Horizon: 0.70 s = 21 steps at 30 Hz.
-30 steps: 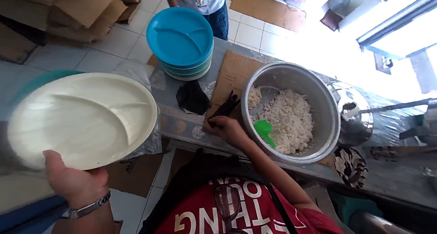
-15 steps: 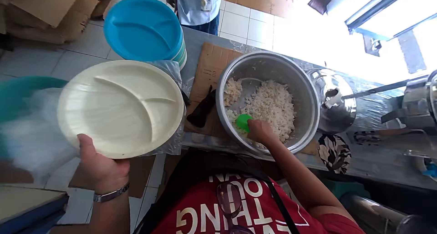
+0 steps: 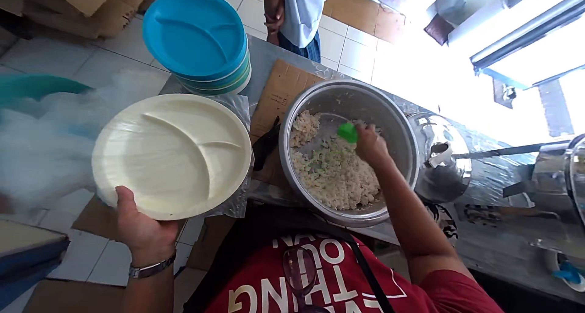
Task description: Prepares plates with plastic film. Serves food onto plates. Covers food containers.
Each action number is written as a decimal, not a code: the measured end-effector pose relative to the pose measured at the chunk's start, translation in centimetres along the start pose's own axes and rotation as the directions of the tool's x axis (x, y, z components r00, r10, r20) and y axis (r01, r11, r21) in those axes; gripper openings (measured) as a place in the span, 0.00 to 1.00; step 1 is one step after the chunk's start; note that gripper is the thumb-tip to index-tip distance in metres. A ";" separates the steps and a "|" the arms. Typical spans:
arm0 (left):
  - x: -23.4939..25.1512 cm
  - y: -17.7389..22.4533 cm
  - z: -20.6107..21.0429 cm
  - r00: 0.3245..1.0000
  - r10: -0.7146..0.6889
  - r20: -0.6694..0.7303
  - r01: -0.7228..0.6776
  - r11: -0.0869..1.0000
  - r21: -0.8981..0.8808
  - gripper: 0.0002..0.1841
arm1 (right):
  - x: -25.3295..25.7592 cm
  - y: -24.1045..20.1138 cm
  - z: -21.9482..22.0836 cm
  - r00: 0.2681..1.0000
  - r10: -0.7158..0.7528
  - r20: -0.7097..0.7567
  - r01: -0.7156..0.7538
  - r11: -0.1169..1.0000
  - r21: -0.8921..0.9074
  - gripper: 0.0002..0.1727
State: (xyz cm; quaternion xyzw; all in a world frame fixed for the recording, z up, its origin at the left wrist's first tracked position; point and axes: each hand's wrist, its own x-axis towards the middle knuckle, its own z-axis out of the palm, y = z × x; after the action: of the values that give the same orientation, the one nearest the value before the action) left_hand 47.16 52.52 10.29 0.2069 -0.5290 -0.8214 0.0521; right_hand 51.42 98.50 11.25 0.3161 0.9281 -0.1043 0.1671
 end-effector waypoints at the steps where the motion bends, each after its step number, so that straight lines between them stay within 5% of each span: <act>1: -0.1 -0.1 -0.2 1.000 -0.001 -0.001 0.001 1.000 -0.002 0.25 | 1.4 0.5 -0.4 0.998 0.037 -0.049 -0.040 0.997 -0.069 0.31; 6: -0.7 -0.2 0.1 1.000 -0.018 -0.020 0.019 1.000 0.018 0.25 | 4.7 0.7 1.7 0.994 0.107 0.007 -0.102 0.968 -0.228 0.31; 21: 0.7 0.3 1.1 0.997 -0.036 0.065 0.040 0.997 -0.063 0.24 | -6.9 -5.1 7.8 0.918 -0.033 0.395 0.064 0.996 -0.065 0.28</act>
State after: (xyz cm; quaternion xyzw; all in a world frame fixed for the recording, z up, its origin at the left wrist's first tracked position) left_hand 46.11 53.07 10.78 0.1887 -0.4998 -0.8449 0.0263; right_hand 55.26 88.40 7.14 0.2588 0.8865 -0.1342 0.3595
